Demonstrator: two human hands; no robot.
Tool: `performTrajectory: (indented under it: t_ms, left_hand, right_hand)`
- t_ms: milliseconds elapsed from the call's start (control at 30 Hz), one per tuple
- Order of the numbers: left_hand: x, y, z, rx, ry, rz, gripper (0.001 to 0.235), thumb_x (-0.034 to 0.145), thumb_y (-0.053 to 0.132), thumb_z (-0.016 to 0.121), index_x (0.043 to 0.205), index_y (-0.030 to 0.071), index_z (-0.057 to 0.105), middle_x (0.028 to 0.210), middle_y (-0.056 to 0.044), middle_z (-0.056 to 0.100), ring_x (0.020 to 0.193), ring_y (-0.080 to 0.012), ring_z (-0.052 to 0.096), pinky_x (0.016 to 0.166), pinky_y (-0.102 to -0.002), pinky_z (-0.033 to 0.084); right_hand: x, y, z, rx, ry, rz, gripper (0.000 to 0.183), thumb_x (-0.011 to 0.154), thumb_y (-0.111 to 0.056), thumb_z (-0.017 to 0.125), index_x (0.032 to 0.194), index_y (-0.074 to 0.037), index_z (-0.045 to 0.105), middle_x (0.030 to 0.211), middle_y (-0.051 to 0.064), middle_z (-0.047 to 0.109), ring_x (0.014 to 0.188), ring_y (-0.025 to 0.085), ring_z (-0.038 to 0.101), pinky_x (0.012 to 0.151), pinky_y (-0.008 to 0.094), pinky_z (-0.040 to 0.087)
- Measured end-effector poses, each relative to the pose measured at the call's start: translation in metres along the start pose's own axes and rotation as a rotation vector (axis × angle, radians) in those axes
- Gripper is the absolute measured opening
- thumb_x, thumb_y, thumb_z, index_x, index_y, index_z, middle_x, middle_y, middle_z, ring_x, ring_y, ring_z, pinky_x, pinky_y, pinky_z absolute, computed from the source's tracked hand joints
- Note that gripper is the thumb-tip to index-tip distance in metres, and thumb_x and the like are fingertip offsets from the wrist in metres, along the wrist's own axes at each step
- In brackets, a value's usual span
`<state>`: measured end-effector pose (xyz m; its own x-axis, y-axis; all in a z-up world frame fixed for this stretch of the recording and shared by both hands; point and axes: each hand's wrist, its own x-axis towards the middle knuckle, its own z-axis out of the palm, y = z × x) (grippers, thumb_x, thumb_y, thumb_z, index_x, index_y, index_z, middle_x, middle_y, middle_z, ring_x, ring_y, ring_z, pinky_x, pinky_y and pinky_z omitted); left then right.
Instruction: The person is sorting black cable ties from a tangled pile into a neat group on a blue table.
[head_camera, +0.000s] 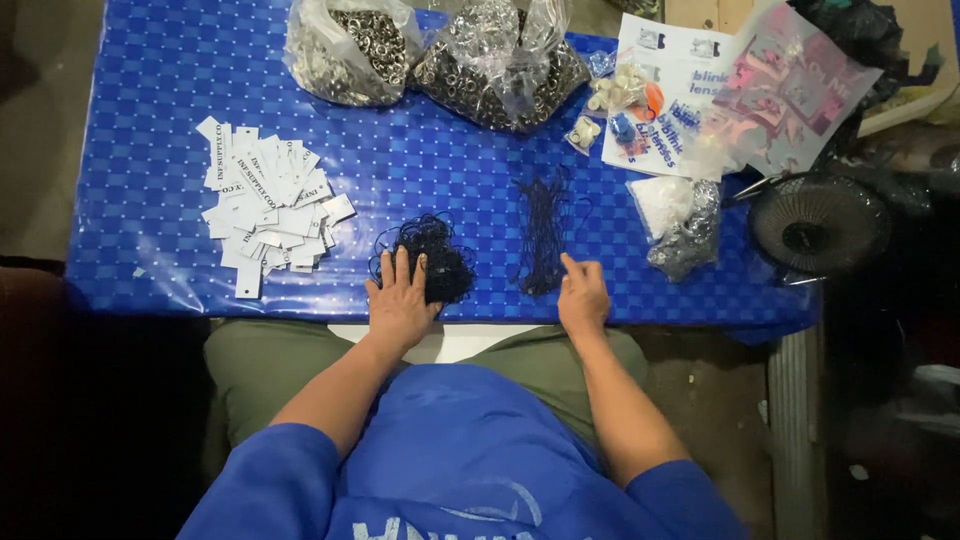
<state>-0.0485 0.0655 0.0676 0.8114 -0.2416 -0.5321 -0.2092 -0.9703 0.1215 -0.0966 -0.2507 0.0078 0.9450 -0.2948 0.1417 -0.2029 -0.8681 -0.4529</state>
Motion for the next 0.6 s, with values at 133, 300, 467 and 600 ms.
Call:
performTrajectory:
  t_ms: [133,300,467,600]
  left_hand:
    - [-0.001,0.001,-0.001,0.007,0.008,0.015,0.084,0.098,0.052,0.055,0.165,0.013,0.023,0.169,-0.022,0.015,0.156,-0.0453,0.007,0.109,-0.066,0.031]
    - [0.0,0.001,0.001,0.011,0.026,0.014,0.084,0.097,0.052,0.055,0.164,0.012,0.024,0.169,-0.023,0.016,0.155,-0.0459,0.009,0.109,-0.066,0.031]
    - [0.003,0.0,0.006,-0.011,0.018,0.01,0.086,0.096,0.053,0.056,0.165,0.013,0.023,0.17,-0.023,0.013,0.156,-0.0461,0.006,0.11,-0.068,0.03]
    - [0.002,0.0,0.003,-0.021,0.009,0.012,0.086,0.097,0.053,0.056,0.165,0.013,0.022,0.17,-0.023,0.013,0.156,-0.0454,0.006,0.111,-0.068,0.03]
  right_hand:
    - [-0.001,0.008,0.006,-0.053,-0.047,-0.009,0.031,0.096,0.001,0.063,0.124,-0.011,0.071,0.105,0.006,0.055,0.091,0.03,0.066,0.077,0.042,0.058]
    - [-0.012,0.035,0.021,-0.011,-0.002,0.005,0.02,0.095,-0.005,0.067,0.112,-0.014,0.07,0.106,0.001,0.055,0.095,0.028,0.067,0.078,0.04,0.057]
    - [-0.013,0.029,0.012,0.04,0.024,0.024,0.02,0.094,-0.005,0.067,0.112,-0.014,0.068,0.105,0.003,0.056,0.09,0.029,0.067,0.076,0.042,0.056]
    - [-0.011,0.011,0.001,-0.012,-0.053,-0.007,0.036,0.099,0.003,0.057,0.131,-0.01,0.066,0.108,0.008,0.055,0.084,0.033,0.066,0.074,0.045,0.057]
